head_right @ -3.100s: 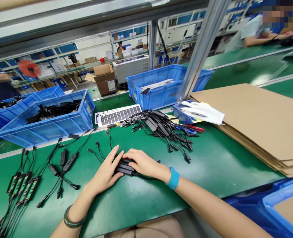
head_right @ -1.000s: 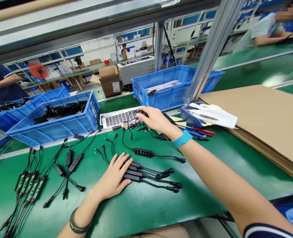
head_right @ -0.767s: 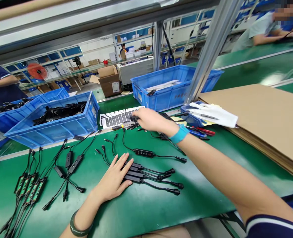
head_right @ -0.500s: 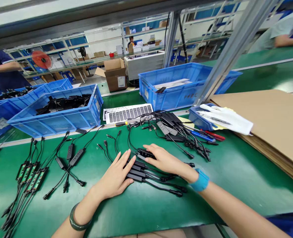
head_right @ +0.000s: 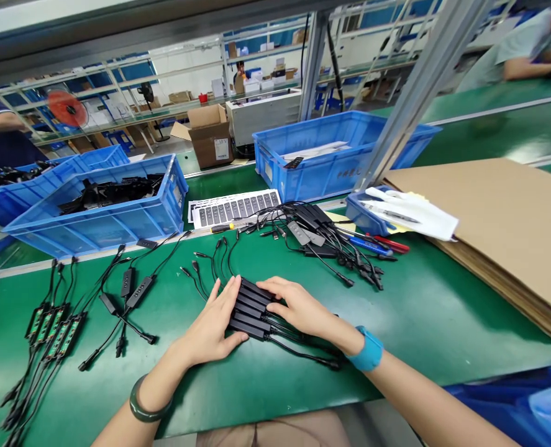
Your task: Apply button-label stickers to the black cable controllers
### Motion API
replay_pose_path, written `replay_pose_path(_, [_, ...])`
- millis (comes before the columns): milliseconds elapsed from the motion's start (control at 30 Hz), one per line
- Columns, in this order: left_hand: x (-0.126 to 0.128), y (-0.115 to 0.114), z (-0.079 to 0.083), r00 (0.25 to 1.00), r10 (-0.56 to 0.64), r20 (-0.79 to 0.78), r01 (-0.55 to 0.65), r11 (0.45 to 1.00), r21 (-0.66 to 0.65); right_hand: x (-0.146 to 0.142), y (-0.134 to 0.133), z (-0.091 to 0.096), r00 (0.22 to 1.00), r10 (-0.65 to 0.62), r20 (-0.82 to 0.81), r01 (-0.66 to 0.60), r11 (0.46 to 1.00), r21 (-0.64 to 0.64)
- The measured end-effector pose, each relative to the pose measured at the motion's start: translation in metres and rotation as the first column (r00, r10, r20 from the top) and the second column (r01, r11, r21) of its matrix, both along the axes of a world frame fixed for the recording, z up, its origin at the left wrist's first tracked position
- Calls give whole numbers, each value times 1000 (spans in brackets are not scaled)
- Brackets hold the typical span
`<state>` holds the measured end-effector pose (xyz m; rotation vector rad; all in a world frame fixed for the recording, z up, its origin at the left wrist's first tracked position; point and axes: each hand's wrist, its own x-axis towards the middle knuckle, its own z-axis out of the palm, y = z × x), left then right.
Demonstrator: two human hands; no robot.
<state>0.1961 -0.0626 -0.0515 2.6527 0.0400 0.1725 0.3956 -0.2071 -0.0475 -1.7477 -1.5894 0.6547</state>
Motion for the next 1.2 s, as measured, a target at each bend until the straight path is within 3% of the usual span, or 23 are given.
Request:
replay_pose_path(167, [-2, 3, 1, 998, -49, 29, 50, 998, -25, -1, 1, -2, 999, 19, -34, -19, 1000, -18])
replay_pose_path(267, [-2, 2, 2, 998, -56, 20, 56, 997, -49, -16, -3, -4, 995, 43, 91, -41, 999, -31])
replay_pose_path(467, [-2, -2, 1, 996, -78, 32, 81, 992, -94, -53, -6, -21, 898, -139, 418, 123, 990, 64])
replay_pose_path(600, [-2, -2, -5, 993, -96, 68, 105, 983, -151, -66, -2, -24, 861, -194, 470, 165, 981, 103])
replay_pose_path(700, [-2, -4, -6, 993, -79, 87, 100, 958, -267, -69, 2, -17, 869, -179, 461, 167, 984, 67])
replay_pose_path(800, [-3, -4, 2, 967, 93, 236, 29, 884, -467, -60, 7, -5, 932, -162, 323, 170, 985, 4])
replay_pose_path(833, [-4, -2, 5, 916, 221, 335, -13, 851, -525, -54, 8, 1, 966, -165, 199, 174, 984, -31])
replay_pose_path(900, [-7, 6, 15, 709, 521, 476, -104, 744, -659, -41, 10, 13, 961, -168, -217, 139, 980, -143])
replay_pose_path(933, [-10, 11, 20, 636, 625, 453, -133, 667, -733, -35, 10, 19, 891, -165, -423, 89, 977, -194])
replay_pose_path(967, [-13, 17, 25, 625, 680, 384, -151, 588, -795, -29, 9, 25, 792, -162, -589, 27, 973, -231])
replay_pose_path(1000, [-15, 23, 31, 679, 678, 283, -167, 518, -839, -23, 8, 31, 684, -163, -711, -31, 967, -251])
replay_pose_path(1033, [-18, 28, 36, 775, 610, 165, -188, 471, -862, -19, 6, 35, 582, -170, -795, -77, 962, -261])
replay_pose_path(1100, [-21, 30, 44, 938, 344, -48, -212, 455, -865, -15, 1, 42, 395, -195, -898, -137, 954, -267])
replay_pose_path(1167, [-18, 23, 46, 978, 70, -199, -208, 468, -859, -13, -5, 45, 186, -232, -955, -183, 947, -266])
replay_pose_path(1200, [-14, 16, 44, 965, -56, -255, -203, 449, -870, -13, -8, 46, 118, -243, -963, -197, 944, -263])
